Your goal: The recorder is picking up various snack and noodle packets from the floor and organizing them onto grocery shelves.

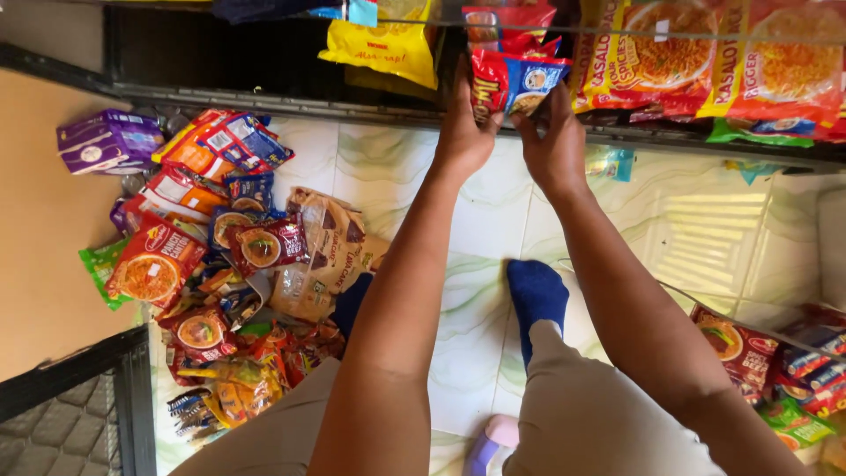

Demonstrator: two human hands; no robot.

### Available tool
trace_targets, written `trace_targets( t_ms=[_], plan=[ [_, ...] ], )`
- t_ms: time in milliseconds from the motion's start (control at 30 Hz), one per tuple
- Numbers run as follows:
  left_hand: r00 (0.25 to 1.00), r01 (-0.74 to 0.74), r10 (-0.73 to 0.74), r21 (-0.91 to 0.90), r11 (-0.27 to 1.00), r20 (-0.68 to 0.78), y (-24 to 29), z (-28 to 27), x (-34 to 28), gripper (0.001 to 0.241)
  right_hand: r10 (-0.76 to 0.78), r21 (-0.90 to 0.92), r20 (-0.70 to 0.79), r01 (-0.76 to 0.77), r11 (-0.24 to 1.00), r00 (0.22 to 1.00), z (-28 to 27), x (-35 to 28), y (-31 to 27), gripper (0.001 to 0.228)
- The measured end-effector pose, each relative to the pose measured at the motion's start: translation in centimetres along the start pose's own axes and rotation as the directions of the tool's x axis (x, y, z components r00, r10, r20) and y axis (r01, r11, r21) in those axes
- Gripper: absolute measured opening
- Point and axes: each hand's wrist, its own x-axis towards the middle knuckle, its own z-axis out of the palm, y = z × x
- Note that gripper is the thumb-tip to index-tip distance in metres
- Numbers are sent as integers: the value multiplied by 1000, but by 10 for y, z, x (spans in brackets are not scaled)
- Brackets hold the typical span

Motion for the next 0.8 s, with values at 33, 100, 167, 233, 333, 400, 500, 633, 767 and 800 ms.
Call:
trace_targets(
  t_ms=[33,100,167,233,333,400,500,633,767,800],
  plan=[
    [1000,-7,7,0,1000,-2,4,0,4,102,-6,1,-4,6,1000,1000,1,3,4,54],
    [993,89,-77,-146,985,85,9,-1,1,98,-92,166,-7,92,982,996,4,0,13,53],
    [993,86,-70,-179,980,91,8,-3,6,96,-61,171,-6,61,983,998,6,1,11,52],
    [993,83,-64,-213,974,98,7,-6,11,93,-29,174,-4,30,984,1000,7,4,9,52],
    [989,126,-109,-201,971,97,7,-13,13,81,-25,126,32,21,992,999,13,6,6,48],
    [986,161,-148,-229,960,72,6,-18,17,71,-58,133,33,53,990,998,20,8,4,58],
    [997,83,-83,-200,976,13,6,-23,16,78,-73,137,55,65,988,996,25,8,0,58],
    [993,118,-115,-210,971,28,4,-20,15,84,-140,178,23,133,975,990,23,5,3,60],
    [996,77,-84,-225,971,-20,15,-21,5,95,-40,101,-22,42,994,999,21,-1,4,43],
    [997,73,-76,-296,952,3,20,-21,4,95,-46,95,-22,48,994,999,19,-1,1,40]
  ],
)
